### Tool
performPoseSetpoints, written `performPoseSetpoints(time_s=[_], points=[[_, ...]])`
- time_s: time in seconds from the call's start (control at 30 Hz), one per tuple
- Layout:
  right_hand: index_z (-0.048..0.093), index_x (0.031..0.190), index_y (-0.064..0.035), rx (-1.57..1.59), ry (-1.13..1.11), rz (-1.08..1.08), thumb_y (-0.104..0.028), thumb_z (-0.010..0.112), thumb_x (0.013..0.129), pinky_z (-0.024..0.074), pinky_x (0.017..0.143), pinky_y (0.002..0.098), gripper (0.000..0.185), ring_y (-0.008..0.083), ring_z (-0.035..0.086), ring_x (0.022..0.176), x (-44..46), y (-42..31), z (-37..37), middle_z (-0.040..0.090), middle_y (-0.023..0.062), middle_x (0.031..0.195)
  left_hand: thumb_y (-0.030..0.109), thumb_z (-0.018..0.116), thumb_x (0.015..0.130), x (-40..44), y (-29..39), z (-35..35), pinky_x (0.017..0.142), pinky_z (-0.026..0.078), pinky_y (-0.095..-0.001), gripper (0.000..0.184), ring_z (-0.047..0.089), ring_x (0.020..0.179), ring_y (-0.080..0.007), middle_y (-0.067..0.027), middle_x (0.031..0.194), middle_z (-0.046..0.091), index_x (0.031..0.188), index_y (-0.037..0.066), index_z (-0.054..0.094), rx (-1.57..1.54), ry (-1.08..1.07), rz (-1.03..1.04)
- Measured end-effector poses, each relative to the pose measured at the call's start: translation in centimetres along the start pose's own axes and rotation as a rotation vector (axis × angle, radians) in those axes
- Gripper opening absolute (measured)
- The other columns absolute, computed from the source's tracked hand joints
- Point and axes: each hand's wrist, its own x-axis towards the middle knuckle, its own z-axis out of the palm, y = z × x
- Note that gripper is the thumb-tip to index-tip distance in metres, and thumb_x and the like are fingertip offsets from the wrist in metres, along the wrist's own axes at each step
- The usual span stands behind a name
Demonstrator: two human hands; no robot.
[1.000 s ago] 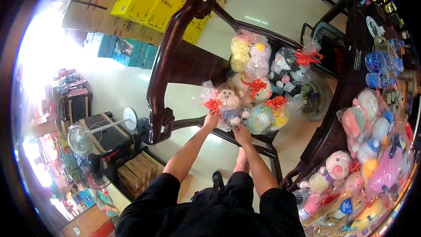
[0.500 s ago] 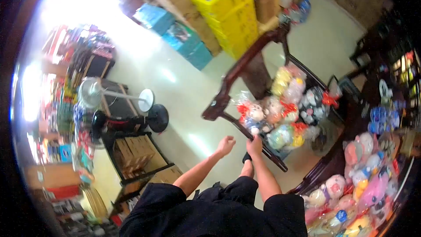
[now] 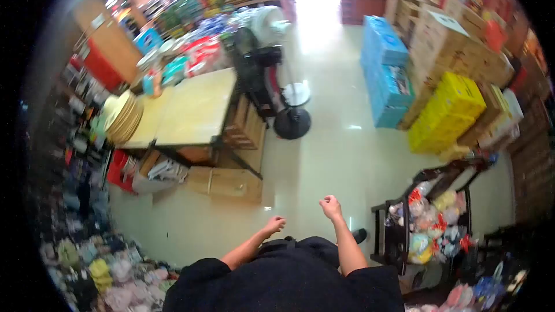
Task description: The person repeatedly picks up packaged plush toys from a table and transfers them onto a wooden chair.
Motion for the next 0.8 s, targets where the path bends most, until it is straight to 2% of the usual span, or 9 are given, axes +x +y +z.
performPoseSetpoints(time_s=[0.03,0.1,0.17,0.27,0.4,0.6,0.8], points=[[0.057,0.110,0.0021,-0.010,-0.062,-0.007,-0.026,0.067,0.076,0.0515,0.064,0.0310,0.046,0.0167,0.063,0.077,-0.2,-1.5,2.6,0.065,0.0109,0.091,0.025,0.056,0.086,-0.8,-2.3,-3.6,0.062,0.047,-0.0269,0.026,0.055,0.075,-0.0122,-0.0033,0.086,0.058,0.103,0.006,0.059,-0.084,0.056,-0.038],[0.056,0.112,0.0020,-0.044,-0.187,-0.012,-0.025,0.067,0.077,0.0511,0.060,0.0298,0.046,0.0153,0.062,0.075,-1.1,-3.9,7.6,0.064,0.0096,0.090,0.020,0.055,0.085,-2.8,-7.3,-9.7,0.048,0.040,-0.0232,0.018,0.051,0.060,-0.0087,-0.0018,0.076,0.056,0.094,0.005,0.059,-0.344,0.221,-0.042],[0.054,0.114,0.0016,-0.091,-0.298,-0.017,-0.024,0.067,0.078,0.0504,0.056,0.0289,0.046,0.0156,0.062,0.074,-1.8,-6.4,12.2,0.063,0.0086,0.090,0.017,0.054,0.086,-6.7,-10.1,-14.6,0.049,0.041,-0.0244,0.012,0.052,0.061,-0.0099,-0.0026,0.078,0.056,0.091,0.006,0.057,-0.485,0.349,-0.091],[0.054,0.113,0.0011,-0.057,-0.473,0.095,-0.023,0.066,0.080,0.0497,0.054,0.0288,0.043,0.0168,0.061,0.071,-3.9,-11.5,16.9,0.062,0.0081,0.089,0.017,0.054,0.086,-11.4,-13.8,-19.4,0.051,0.043,-0.0256,0.012,0.053,0.063,-0.0106,-0.0027,0.079,0.057,0.092,0.007,0.056,-0.697,0.549,-0.156],[0.057,0.104,-0.0005,-0.074,-0.567,0.112,-0.023,0.066,0.080,0.0487,0.051,0.0286,0.034,0.0171,0.060,0.068,-4.9,-15.2,22.9,0.060,0.0070,0.085,0.019,0.054,0.086,-13.7,-18.6,-22.8,0.053,0.044,-0.0261,0.014,0.055,0.066,-0.0115,-0.0026,0.082,0.058,0.093,0.008,0.057,-0.859,0.614,-0.145],[0.060,0.093,-0.0014,-0.331,-0.730,0.001,-0.023,0.065,0.081,0.0470,0.049,0.0271,0.025,0.0166,0.060,0.066,-4.0,-20.9,32.7,0.059,0.0061,0.081,0.023,0.055,0.088,-13.6,-20.4,-25.7,0.055,0.047,-0.0249,0.016,0.058,0.070,-0.0106,-0.0014,0.082,0.060,0.093,0.008,0.060,-0.968,0.563,-0.081],[0.060,0.092,-0.0013,-0.374,-0.901,-0.036,-0.022,0.063,0.081,0.0471,0.048,0.0270,0.024,0.0161,0.060,0.062,-1.9,-26.3,49.1,0.059,0.0061,0.073,0.026,0.055,0.089,-13.7,-21.2,-35.8,0.059,0.047,-0.0257,0.020,0.058,0.073,-0.0104,-0.0009,0.084,0.062,0.094,0.008,0.061,-1.020,0.655,-0.043]])
